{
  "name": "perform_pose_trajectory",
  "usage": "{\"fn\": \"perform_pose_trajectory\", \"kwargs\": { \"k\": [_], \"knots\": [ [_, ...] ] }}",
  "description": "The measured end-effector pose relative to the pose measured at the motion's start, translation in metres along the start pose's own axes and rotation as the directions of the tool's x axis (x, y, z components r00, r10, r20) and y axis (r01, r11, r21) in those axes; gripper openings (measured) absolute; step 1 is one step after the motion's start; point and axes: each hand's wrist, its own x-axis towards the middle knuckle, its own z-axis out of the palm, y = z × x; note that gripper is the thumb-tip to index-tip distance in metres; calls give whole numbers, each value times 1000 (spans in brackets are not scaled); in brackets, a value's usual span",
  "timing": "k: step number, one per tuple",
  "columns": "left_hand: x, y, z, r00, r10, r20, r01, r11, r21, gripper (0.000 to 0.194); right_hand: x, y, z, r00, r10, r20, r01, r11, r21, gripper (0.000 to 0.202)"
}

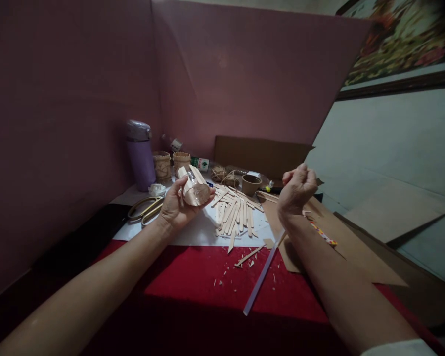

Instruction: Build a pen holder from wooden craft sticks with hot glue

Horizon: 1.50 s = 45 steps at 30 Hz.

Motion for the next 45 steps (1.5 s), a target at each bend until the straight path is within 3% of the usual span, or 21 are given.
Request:
{"fn": "perform_pose_trajectory", "kwargs": {
  "k": [5, 9, 14, 18, 26, 33, 38, 45],
  "knots": [
    [-2, 1, -1, 993, -59, 107, 59, 998, 3, 59, -30, -16, 3, 968, -31, 248, 24, 999, 32, 39],
    [-5, 1, 0, 984, -90, 155, 90, 996, 3, 56, -53, -30, 0, 886, -108, 451, 110, 994, 23, 29],
    [-5, 3, -1, 970, -140, 197, 132, 990, 52, 51, -68, -33, -3, 799, -176, 575, 203, 979, 19, 23],
    [-3, 2, -1, 970, -118, 213, 109, 993, 55, 49, -73, -31, -3, 763, -170, 624, 196, 980, 28, 21],
    [-1, 0, 1, 990, -115, 76, 118, 992, -39, 57, -75, -32, -3, 746, -165, 645, 193, 981, 28, 18],
    [0, -3, 2, 999, 11, -52, -17, 992, -121, 37, -77, -35, -4, 710, -187, 679, 232, 972, 25, 17],
    [-2, -3, 4, 999, -16, -44, 10, 992, -123, 37, -79, -39, -5, 674, -208, 709, 251, 967, 45, 18],
    [-5, -3, 5, 999, -42, 9, 42, 999, -35, 38, -80, -40, -7, 663, -189, 724, 230, 972, 43, 19]
  ]
}}
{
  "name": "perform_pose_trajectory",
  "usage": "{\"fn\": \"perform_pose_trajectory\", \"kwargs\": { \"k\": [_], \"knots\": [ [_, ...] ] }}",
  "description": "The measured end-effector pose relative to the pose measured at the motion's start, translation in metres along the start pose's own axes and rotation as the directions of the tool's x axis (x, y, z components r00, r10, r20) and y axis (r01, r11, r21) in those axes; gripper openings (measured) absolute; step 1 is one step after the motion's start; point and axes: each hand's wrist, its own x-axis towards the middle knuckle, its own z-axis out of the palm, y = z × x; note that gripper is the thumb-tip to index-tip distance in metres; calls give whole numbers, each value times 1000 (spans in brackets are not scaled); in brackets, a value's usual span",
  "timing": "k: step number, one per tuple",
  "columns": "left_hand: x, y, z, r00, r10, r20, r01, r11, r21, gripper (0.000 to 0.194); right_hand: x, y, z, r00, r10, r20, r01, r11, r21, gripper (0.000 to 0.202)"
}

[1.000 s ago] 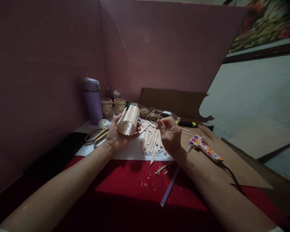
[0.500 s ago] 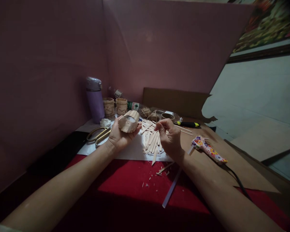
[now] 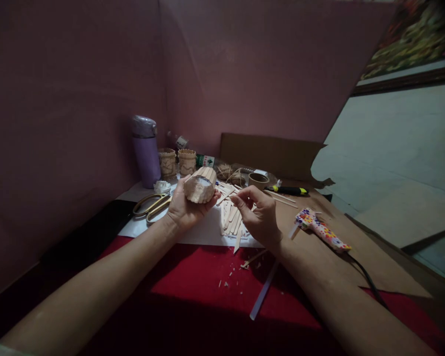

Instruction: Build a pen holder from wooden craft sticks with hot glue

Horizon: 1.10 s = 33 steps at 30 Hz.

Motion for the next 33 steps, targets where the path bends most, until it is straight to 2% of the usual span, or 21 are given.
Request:
{"fn": "perform_pose_trajectory", "kwargs": {
  "k": [5, 9, 15, 22, 25, 30, 33],
  "knots": [
    [0, -4, 1, 996, 59, 68, -58, 998, -18, 26, 0, 2, 1, 998, 61, 9, -61, 997, 38, 22],
    [3, -5, -1, 997, 81, -9, -81, 995, -54, 28, 0, 2, 1, 994, 104, 30, -105, 994, 38, 26],
    [6, -8, -4, 991, 104, -78, -103, 994, 26, 39, -2, 4, 2, 992, 104, 65, -102, 994, -25, 29],
    [7, -9, -6, 984, 150, -94, -139, 984, 116, 38, -4, 6, 4, 995, 81, 64, -78, 995, -57, 34],
    [5, -8, -5, 991, 118, -64, -108, 985, 133, 38, -4, 7, 4, 995, 78, 63, -74, 995, -59, 37],
    [1, -6, -3, 993, 39, 110, -54, 988, 144, 33, -4, 4, 3, 993, 105, 50, -103, 994, -43, 34],
    [0, -5, -4, 988, -28, 149, -4, 977, 212, 37, -3, 2, 2, 992, 125, 19, -125, 992, -7, 36]
  ]
}}
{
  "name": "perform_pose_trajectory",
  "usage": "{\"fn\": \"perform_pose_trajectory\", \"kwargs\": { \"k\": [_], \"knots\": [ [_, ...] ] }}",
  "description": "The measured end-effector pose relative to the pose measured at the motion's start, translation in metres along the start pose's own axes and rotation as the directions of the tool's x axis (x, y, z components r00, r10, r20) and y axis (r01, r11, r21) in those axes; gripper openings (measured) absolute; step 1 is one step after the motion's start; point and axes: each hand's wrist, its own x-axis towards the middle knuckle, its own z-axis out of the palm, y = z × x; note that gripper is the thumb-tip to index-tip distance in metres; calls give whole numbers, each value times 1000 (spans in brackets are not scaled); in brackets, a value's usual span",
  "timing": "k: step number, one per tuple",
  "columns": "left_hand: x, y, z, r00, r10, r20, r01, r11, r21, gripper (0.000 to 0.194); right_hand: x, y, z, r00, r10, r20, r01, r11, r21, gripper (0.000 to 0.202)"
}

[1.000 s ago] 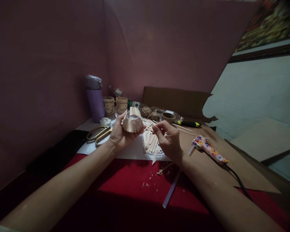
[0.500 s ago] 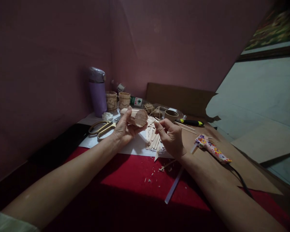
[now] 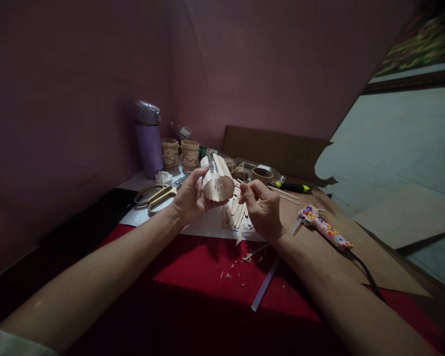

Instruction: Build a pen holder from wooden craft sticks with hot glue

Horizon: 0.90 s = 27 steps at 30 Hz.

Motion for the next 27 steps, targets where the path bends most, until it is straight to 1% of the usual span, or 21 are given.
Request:
{"fn": "perform_pose_trajectory", "kwargs": {
  "k": [2, 4, 8, 11, 13, 15, 17, 19, 21, 24, 27],
  "knots": [
    [0, 0, -2, 999, -25, 20, 24, 999, 38, 41, 0, -2, -1, 1000, 9, -23, -8, 1000, 14, 37],
    [0, 0, -4, 998, -27, 60, 24, 998, 51, 42, 1, -3, -1, 999, 15, -40, -15, 1000, 12, 38],
    [0, 0, -5, 985, -25, 169, 18, 999, 44, 44, 2, -5, -1, 998, 27, -49, -27, 1000, 13, 36],
    [-1, 0, -4, 975, -20, 219, 12, 999, 40, 42, 2, -5, -1, 998, 29, -52, -27, 999, 33, 34],
    [-2, 1, -2, 976, -20, 216, 9, 999, 52, 41, 2, -4, -1, 998, 36, -52, -34, 999, 43, 33],
    [-4, 1, 0, 983, -11, 182, -3, 997, 80, 40, 2, -4, -1, 997, 47, -56, -44, 998, 43, 32],
    [-5, 2, 2, 986, 33, 161, -52, 992, 116, 41, 3, -3, -1, 996, 59, -63, -57, 998, 40, 29],
    [-7, 2, 3, 978, 83, 189, -111, 983, 145, 46, 3, -2, 0, 995, 72, -68, -69, 997, 45, 25],
    [-7, 3, 2, 969, 109, 221, -147, 976, 161, 51, 3, -1, 0, 994, 83, -67, -79, 995, 57, 24],
    [-5, 4, 0, 969, 126, 212, -167, 968, 188, 54, 2, 0, 1, 995, 85, -53, -81, 994, 71, 29],
    [-3, 4, -1, 965, 186, 186, -227, 946, 232, 47, 2, 0, 1, 996, 84, -37, -82, 995, 65, 34]
  ]
}}
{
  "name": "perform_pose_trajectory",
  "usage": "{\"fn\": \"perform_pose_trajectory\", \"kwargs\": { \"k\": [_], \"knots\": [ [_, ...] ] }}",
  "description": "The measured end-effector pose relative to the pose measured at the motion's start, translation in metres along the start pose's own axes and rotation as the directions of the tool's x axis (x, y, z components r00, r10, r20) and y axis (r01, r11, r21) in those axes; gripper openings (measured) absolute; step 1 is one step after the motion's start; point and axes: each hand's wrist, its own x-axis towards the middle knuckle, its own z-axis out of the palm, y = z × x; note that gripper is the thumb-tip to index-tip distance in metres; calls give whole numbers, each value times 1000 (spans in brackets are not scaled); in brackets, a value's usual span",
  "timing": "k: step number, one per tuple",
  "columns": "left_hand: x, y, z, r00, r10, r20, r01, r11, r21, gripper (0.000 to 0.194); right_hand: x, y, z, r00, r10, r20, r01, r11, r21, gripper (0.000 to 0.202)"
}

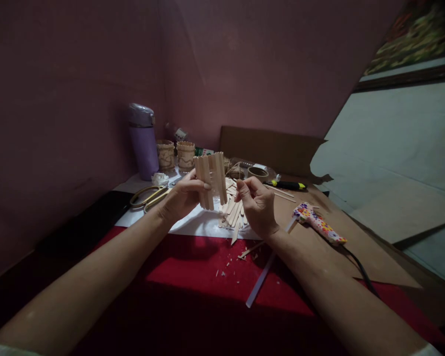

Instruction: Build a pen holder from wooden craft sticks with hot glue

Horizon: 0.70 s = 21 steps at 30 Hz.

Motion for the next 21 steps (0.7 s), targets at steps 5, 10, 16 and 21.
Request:
{"fn": "perform_pose_trajectory", "kwargs": {
  "k": [5, 10, 16, 21],
  "knots": [
    [2, -1, 1, 993, 66, -99, -55, 992, 114, 42, 0, 0, 1, 1000, -4, 13, 4, 1000, 8, 31],
    [5, -4, -3, 978, 144, -153, -104, 965, 240, 51, 0, 0, 1, 1000, -7, 22, 7, 1000, -9, 32],
    [14, -19, -25, 931, 206, -301, -70, 910, 408, 62, -1, 0, 1, 999, -22, 26, 22, 1000, 1, 31],
    [17, -28, -37, 929, 125, -347, 42, 899, 435, 66, -1, 0, 1, 999, -36, 27, 36, 999, 2, 32]
  ]
}}
